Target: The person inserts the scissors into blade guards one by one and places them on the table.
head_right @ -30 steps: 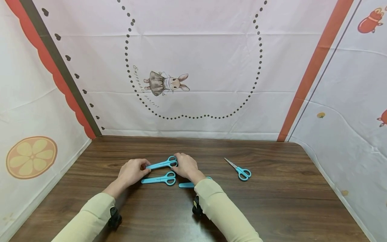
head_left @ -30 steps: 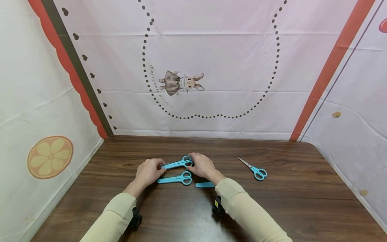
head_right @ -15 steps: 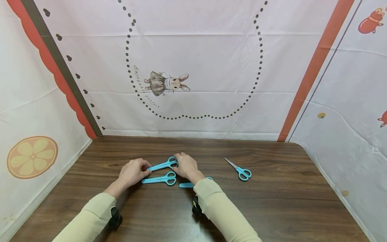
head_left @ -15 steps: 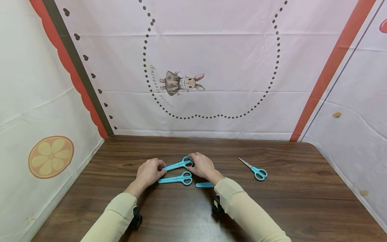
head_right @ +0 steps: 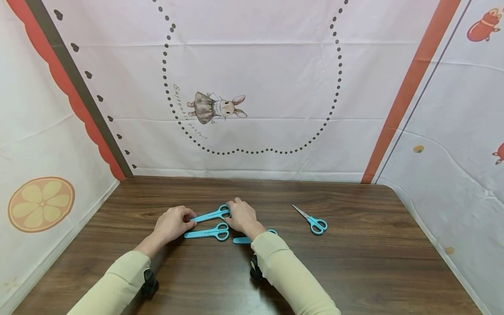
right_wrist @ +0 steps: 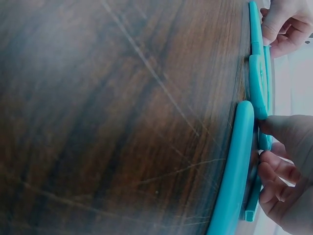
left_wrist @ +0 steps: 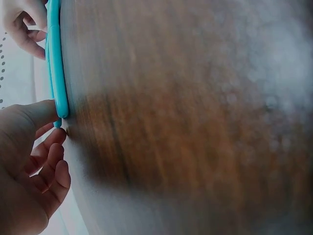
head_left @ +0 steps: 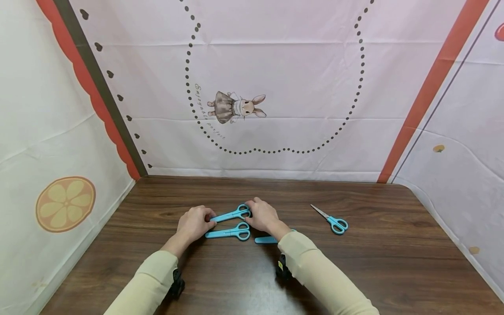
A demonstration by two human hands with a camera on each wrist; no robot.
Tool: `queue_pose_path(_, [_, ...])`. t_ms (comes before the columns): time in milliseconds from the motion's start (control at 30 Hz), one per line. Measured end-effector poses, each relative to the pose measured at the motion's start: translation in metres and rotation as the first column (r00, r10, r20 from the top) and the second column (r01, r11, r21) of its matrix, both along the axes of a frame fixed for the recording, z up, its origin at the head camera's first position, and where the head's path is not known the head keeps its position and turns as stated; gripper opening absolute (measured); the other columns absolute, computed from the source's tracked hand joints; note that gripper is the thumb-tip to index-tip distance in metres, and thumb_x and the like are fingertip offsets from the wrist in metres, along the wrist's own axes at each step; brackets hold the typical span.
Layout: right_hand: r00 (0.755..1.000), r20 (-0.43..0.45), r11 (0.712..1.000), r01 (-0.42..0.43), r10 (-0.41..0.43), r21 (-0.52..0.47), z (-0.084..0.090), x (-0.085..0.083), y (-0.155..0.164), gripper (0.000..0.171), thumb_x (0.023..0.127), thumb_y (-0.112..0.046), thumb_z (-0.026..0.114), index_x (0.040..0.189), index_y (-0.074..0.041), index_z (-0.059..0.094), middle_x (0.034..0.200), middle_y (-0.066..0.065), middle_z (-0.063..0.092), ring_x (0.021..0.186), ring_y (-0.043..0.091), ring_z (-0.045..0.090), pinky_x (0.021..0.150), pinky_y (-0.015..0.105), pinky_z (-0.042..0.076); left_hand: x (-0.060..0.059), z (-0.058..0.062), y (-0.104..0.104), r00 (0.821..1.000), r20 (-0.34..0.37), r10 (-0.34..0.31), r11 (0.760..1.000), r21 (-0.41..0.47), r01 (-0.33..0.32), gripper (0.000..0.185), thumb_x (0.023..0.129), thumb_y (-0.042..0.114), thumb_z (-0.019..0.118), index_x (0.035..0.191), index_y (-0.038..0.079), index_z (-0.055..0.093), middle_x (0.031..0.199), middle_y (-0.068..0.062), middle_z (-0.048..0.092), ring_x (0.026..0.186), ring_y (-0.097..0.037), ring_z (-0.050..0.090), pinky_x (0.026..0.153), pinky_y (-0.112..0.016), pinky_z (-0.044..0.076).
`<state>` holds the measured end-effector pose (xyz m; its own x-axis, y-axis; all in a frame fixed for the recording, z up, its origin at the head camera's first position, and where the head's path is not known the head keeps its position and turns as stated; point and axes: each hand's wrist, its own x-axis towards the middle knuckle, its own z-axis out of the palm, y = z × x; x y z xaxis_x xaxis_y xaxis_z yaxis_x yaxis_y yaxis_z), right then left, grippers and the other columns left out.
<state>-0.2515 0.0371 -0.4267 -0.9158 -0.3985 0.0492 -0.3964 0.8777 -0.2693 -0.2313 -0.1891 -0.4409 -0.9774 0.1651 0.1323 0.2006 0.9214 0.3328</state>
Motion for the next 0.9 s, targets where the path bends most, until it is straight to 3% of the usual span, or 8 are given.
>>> queue_pose_path(333, [1.0, -0.004, 0.999, -0.003, 0.003, 0.041, 0.0002, 0.0001, -0.0014, 0.047, 0.087, -0.034, 0.063, 0.129, -0.015, 0.052, 0.115, 0.006, 0.054, 0.1, 0.022, 0.057, 0.076, 0.037, 0.05, -0.0004, -0.0002, -0.0007, 1.0, 0.006, -0.001, 1.0, 0.011, 0.001, 0.012, 0.078, 0.025, 0.073, 0.089, 0.021, 0.071, 0.075, 0.007, 0.053, 0.062, -0.01, 0.047, 0.052, -0.027, 0.037])
queue_pose_path(900, [1.0, -0.015, 1.0, -0.023, 0.023, 0.021, 0.0013, 0.0013, 0.0013, 0.049, 0.087, -0.032, 0.062, 0.131, -0.014, 0.05, 0.115, 0.007, 0.055, 0.099, 0.023, 0.057, 0.076, 0.037, 0.05, 0.0, 0.0001, 0.0001, 1.0, 0.012, 0.0, 1.0, 0.016, -0.001, 0.012, 0.078, 0.025, 0.072, 0.09, 0.021, 0.07, 0.076, 0.006, 0.052, 0.064, -0.011, 0.047, 0.053, -0.028, 0.037])
